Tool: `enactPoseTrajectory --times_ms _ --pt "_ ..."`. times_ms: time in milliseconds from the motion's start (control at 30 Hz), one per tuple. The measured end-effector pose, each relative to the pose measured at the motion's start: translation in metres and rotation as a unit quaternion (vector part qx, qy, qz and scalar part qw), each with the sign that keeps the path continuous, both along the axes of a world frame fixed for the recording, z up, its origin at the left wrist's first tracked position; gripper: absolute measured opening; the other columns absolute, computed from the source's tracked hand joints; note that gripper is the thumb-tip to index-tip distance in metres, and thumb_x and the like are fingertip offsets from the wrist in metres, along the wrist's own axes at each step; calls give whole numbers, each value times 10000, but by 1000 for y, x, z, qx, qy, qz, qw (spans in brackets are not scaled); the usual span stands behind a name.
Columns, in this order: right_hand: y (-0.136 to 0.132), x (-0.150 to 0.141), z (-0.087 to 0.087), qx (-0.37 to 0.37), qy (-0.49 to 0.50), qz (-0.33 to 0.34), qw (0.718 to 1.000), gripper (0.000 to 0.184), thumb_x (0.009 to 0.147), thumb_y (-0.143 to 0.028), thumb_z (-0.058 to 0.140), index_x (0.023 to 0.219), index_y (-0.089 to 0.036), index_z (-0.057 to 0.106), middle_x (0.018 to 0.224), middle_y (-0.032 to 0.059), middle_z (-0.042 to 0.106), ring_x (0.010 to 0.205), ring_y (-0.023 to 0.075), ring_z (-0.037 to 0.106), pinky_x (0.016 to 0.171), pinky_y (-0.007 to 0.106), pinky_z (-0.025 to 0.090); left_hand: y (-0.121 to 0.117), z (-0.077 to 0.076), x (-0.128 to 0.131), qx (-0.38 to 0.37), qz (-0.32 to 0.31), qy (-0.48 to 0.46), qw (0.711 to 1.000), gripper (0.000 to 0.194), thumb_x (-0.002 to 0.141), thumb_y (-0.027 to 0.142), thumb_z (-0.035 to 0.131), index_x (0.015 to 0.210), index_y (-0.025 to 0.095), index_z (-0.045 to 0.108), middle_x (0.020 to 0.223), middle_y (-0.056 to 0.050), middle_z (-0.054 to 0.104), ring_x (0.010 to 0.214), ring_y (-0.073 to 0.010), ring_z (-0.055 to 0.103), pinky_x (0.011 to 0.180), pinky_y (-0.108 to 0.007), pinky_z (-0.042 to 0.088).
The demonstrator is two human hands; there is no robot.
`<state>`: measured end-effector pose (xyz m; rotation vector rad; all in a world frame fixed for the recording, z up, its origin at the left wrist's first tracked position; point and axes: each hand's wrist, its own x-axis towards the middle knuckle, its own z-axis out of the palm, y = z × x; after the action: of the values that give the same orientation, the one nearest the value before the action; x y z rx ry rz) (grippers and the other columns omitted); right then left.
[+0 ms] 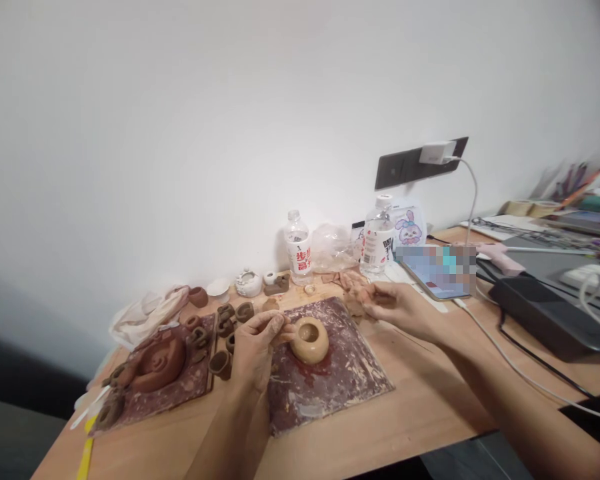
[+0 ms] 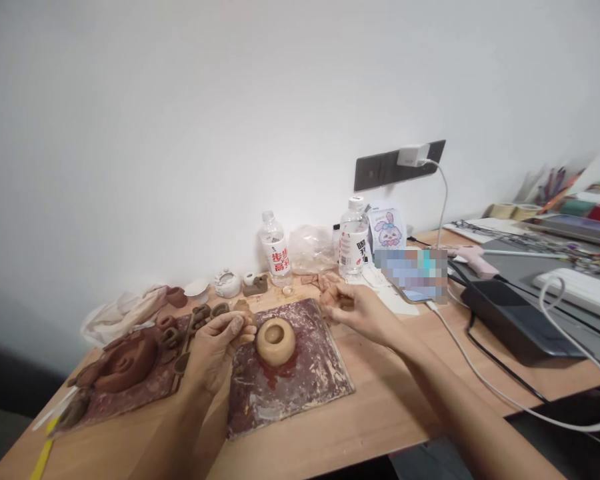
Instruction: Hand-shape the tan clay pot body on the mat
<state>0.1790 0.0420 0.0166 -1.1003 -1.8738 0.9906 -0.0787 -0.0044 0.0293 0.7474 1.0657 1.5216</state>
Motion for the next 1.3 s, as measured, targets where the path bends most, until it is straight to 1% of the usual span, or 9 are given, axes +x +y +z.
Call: enactPoseTrajectory --times_ms 67,167,267,533,767,933,1067,1167,1300 --pt "5 -24 11 -88 195 30 976 220 774 -385 654 803 -196 546 674 -2 627 601 139 586 579 263 449 -1 -1 0 -8 -6 -1 1000 409 384 338 931 636 84 733 613 -51 723 518 -129 672 506 -180 567" --pt "8 -57 15 -180 350 65 917 318 673 -391 789 769 -180 573 666 -13 637 587 104 607 565 217 490 -2 -3 -1 -12 -18 -4 1000 411 428 361 918 670 80 741 648 -61 731 576 -148 694 563 -200 589" --pt "7 -77 11 -209 407 81 885 319 650 -355 826 751 -167 589 654 -16 651 589 89 622 582 193 525 -2 -3 -1 -16 -23 2 1000 402 451 340 914 695 75 737 663 -67 733 594 -160 702 581 -218 596" --pt "0 -83 -1 -223 441 59 867 340 638 -316 848 803 -161 595 689 -24 645 591 90 634 553 187 547 -6 -1 5 -11 -46 37 998 420 494 261 894 817 94 682 592 -29 702 484 -145 658 443 -202 540" --pt "-1 -82 -10 -178 422 53 887 309 713 -382 785 823 -168 591 710 -19 632 558 83 610 525 193 541 -7 -2 5 -28 -61 17 998 470 473 273 912 814 86 647 609 -56 719 499 -152 675 469 -199 551" --pt "-7 -83 -8 -104 368 33 923 303 783 -391 716 940 -187 556 699 -12 657 500 89 579 460 194 481 -6 -4 5 -34 -92 9 995 501 529 354 896 860 88 630 638 -71 727 505 -171 692 480 -217 560" --pt "-9 -81 -8 -16 320 -6 947 236 827 -407 654 863 -184 586 683 -9 627 498 94 561 492 226 484 -6 -2 5 -46 -113 6 992 516 568 407 869 896 100 614 649 -71 725 501 -195 698 445 -227 545" --pt "-9 -80 -12 42 276 1 960 180 844 -365 628 876 -189 617 693 5 634 584 130 606 554 258 516 -7 1 5 -56 -121 14 991 530 557 397 875 907 106 605 652 -68 721 503 -204 698 435 -231 538" --pt "-11 -79 -16 138 202 38 969 197 785 -259 694 959 -192 631 906 60 693 837 193 669 740 317 553 -8 2 5 -52 -126 37 990 571 526 344 896 962 104 617 667 -50 715 524 -195 698 473 -243 559"
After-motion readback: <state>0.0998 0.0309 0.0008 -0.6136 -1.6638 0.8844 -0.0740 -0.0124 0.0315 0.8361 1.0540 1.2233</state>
